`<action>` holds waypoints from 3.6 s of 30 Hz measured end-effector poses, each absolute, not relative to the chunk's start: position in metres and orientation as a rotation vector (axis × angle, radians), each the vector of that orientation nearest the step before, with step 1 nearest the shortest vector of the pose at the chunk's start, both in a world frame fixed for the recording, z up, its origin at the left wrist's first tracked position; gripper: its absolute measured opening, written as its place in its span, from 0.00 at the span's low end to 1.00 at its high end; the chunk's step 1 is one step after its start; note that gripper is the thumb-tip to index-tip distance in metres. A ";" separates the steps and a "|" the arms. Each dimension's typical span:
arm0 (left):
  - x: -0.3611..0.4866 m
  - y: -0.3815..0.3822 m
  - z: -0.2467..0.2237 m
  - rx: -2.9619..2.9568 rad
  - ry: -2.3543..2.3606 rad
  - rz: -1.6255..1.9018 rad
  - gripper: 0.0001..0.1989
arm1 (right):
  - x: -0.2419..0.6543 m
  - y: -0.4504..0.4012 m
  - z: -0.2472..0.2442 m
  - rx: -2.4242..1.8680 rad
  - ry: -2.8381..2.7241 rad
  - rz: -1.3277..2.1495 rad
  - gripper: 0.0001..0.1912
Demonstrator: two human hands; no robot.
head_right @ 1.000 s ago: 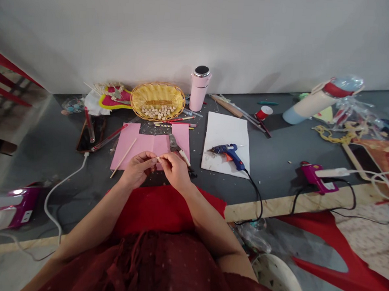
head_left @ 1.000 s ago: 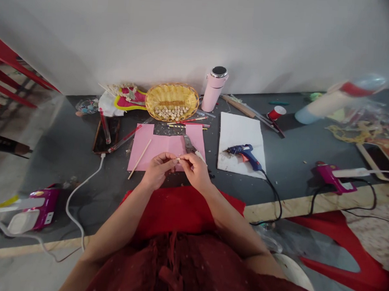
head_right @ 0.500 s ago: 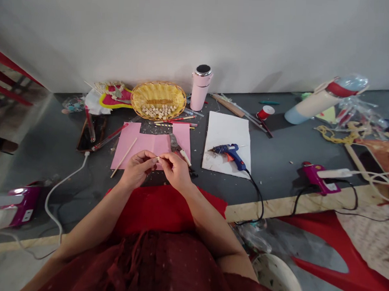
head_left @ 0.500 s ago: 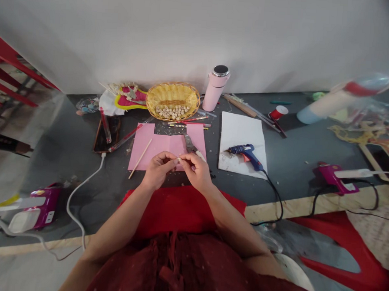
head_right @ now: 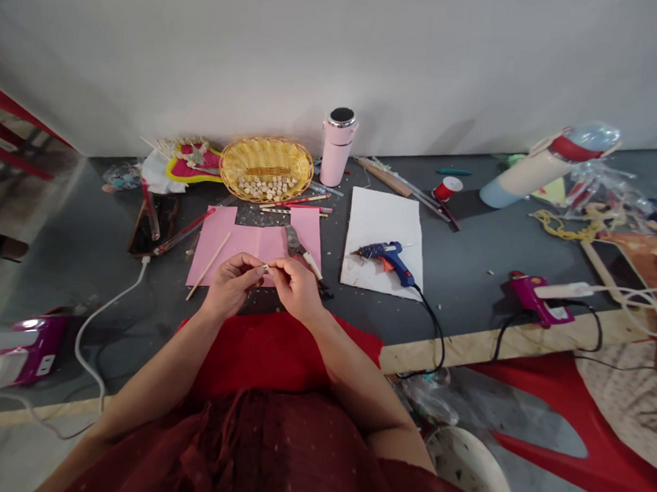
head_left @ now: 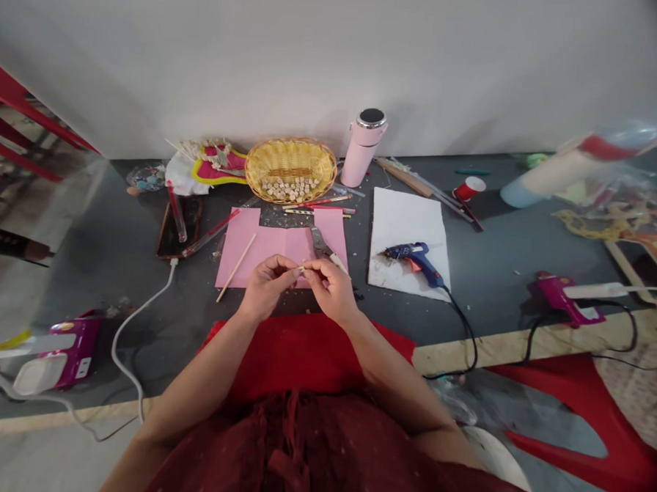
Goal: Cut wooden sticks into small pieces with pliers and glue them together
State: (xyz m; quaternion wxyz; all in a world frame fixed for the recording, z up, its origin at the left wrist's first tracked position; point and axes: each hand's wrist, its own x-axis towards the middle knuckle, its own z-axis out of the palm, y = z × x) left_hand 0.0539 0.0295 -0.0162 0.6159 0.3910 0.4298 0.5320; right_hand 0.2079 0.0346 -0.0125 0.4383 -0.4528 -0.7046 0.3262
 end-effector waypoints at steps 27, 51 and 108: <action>0.054 0.025 -0.014 1.274 1.214 1.201 0.07 | 0.209 0.034 -0.004 -1.244 -1.617 1.000 0.11; 0.049 0.026 -0.011 1.480 1.311 1.139 0.06 | 0.214 0.039 -0.010 -1.172 -1.837 0.773 0.08; 0.022 0.047 -0.013 0.801 1.083 1.673 0.08 | 0.222 0.034 -0.006 -1.263 -2.511 0.289 0.17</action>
